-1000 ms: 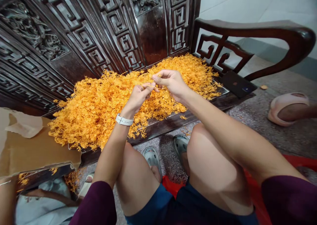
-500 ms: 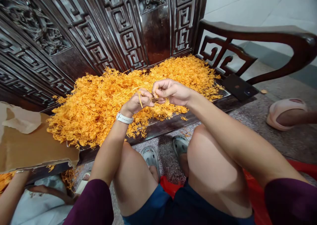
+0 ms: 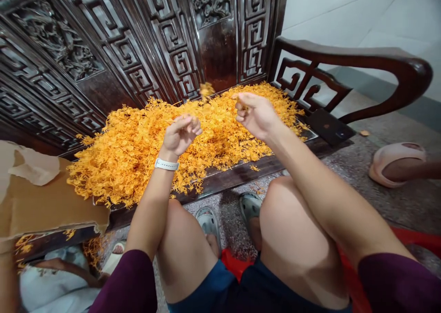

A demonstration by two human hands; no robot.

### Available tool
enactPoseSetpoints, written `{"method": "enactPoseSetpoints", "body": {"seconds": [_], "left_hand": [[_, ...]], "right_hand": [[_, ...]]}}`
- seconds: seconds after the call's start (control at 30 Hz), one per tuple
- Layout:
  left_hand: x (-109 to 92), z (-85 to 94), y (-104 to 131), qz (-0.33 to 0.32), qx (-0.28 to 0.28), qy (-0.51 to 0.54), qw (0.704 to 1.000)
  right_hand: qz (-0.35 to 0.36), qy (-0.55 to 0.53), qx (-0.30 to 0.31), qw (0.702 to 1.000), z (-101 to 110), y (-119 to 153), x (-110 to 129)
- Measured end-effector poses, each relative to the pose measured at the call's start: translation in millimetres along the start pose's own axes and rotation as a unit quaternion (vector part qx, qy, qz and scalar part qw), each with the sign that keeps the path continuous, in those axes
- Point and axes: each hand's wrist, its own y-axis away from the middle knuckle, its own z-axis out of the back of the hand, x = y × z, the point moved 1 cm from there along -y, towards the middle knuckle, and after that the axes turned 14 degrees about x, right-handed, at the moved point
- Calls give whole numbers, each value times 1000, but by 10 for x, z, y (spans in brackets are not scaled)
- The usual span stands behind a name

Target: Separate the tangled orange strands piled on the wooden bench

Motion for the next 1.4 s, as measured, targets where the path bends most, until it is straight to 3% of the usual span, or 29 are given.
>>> {"method": "enactPoseSetpoints", "body": {"seconds": [0.07, 0.17, 0.33, 0.43, 0.53, 0.67, 0.77, 0.9, 1.1, 1.4], "left_hand": [[48, -18, -25, 30, -12, -28, 999], [173, -89, -74, 40, -51, -35, 997], [396, -221, -142, 19, -103, 6, 995], [478, -289, -170, -6, -135, 12, 991], [490, -355, -193, -28, -130, 17, 991], [452, -443, -193, -19, -105, 62, 992], [428, -519, -177, -13, -85, 121, 989], [402, -610, -158, 4, -71, 195, 978], [300, -677, -133, 17, -41, 205, 978], [321, -611, -153, 27, -43, 223, 974]], "right_hand": [[-55, 93, -67, 992, 117, -119, -220], [-76, 192, -104, 973, 254, -239, -458], [-22, 208, -117, 971, 331, -233, -429], [24, 186, -11, 982, 204, -111, -275], [65, 222, 120, 965, -6, 52, -153], [116, 284, 162, 938, -213, 170, -91], [139, 234, 114, 955, -287, 151, -87], [50, 105, 97, 988, -352, 120, -110], [-14, 21, 178, 984, -393, 191, -46], [-8, 2, 151, 989, -454, 173, -86]]}}
